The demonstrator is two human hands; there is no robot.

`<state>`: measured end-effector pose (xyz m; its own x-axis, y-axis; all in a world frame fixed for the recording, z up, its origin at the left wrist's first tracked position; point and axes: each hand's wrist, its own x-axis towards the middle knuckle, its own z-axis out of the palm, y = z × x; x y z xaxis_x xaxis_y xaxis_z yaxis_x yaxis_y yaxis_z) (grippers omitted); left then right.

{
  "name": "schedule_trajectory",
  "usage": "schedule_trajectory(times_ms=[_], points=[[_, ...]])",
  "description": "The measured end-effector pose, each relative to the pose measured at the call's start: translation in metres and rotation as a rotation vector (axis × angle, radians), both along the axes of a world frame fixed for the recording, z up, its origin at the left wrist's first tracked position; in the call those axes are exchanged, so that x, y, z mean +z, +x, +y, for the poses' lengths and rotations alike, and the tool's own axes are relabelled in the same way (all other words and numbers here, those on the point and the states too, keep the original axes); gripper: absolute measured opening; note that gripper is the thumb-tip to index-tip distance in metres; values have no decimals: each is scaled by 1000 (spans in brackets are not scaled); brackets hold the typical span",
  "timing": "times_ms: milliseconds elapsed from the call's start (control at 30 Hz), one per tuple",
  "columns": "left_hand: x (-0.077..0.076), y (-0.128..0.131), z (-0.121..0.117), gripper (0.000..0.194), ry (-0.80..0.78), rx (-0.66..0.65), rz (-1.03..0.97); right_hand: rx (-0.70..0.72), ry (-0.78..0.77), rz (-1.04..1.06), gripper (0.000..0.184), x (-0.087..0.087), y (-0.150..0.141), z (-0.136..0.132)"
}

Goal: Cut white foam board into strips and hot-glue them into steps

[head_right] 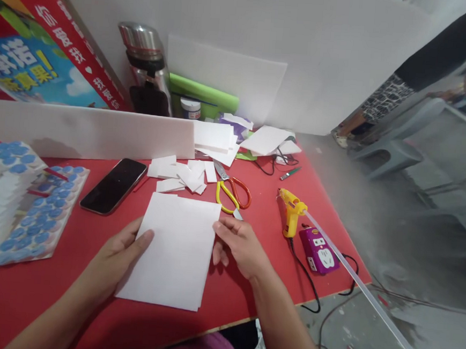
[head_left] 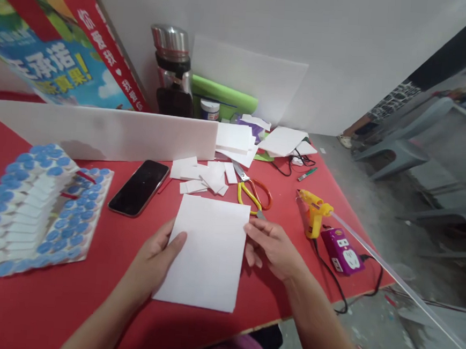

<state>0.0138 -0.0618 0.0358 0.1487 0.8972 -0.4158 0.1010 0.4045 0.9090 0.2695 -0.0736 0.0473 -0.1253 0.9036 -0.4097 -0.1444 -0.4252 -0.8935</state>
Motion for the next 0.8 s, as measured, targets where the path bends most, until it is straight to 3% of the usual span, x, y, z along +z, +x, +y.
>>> schedule_trajectory(times_ms=[133,300,433,533,667,733,800], points=[[-5,-6,1,81,-34,-39,-1,-83,-33,12,45,-12,-2,-4],[-2,-6,0,75,-53,-11,-59,-175,11,-45,38,-4,0,-3],[10,-10,-5,57,98,-19,37,-180,72,-49,30,2,6,-12],[24,-14,-8,44,305,-60,161,-180,120,-17,30,6,11,-20],[39,-14,-11,29,540,-18,222,-259,143,65,33,13,16,-24],[43,-12,-15,21,532,15,173,-355,161,81,32,15,19,-24],[46,-11,-20,17,424,106,58,-437,181,71,32,16,22,-22]])
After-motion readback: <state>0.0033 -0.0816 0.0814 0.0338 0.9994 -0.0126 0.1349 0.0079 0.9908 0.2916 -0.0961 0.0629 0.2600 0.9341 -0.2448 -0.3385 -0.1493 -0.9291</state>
